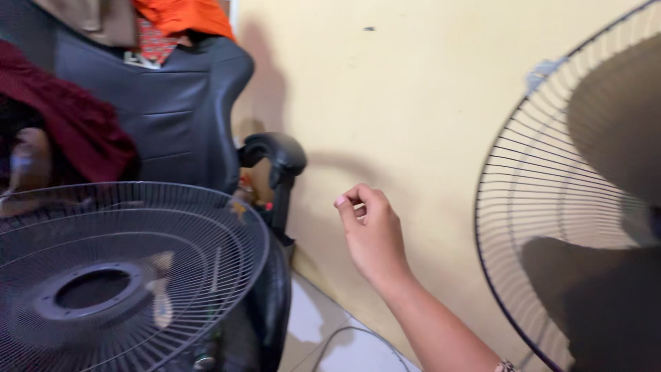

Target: The person secures the central hub cap on a standing fan, then attaches the front wire cage and tightens a screw on the cage hinge using a screwdriver.

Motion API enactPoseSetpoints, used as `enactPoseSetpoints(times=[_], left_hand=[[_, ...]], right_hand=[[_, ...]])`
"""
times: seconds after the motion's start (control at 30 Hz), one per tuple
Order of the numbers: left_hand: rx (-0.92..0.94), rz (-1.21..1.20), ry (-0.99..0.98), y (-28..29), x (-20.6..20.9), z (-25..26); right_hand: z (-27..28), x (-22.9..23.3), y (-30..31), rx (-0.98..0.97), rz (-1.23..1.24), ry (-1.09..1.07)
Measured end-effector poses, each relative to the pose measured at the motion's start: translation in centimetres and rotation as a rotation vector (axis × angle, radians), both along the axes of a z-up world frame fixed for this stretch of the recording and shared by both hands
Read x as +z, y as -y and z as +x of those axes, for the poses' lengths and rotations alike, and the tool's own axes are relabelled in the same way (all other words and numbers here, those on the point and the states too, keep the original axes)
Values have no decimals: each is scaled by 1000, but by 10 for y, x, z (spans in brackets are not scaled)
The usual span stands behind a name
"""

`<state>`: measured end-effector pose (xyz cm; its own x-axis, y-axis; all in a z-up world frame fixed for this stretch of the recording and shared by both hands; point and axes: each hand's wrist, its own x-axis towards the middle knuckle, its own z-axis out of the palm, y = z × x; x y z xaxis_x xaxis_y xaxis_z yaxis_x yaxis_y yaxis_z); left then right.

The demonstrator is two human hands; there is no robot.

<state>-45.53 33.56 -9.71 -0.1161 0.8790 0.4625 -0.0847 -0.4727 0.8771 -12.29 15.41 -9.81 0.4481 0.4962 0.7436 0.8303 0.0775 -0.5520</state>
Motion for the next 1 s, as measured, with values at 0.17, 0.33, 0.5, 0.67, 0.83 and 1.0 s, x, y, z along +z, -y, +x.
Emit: enactPoseSetpoints(times=[0.17,0.33,0.5,0.67,0.83,1.0], left_hand=[[99,-38,-12,-20,-25,-18],[149,-55,-45,-37,-35,-69],[171,-105,-70,-45,-45,-88],[167,-176,-92,-47,-49,-101],[152,-240,-99,-58,-51,-100],[190,-294,-129,-59,-60,-105]], right_hand=[[-21,-11,-47,155,-33,-58],[-41,-15,-82,196,-69,-105],[-59,-20,-112,280,-125,-215],[-72,-27,-138,293,-157,-157],[-79,-30,-155,307,-251,-266],[-80,-33,-166,259,-297,-217]])
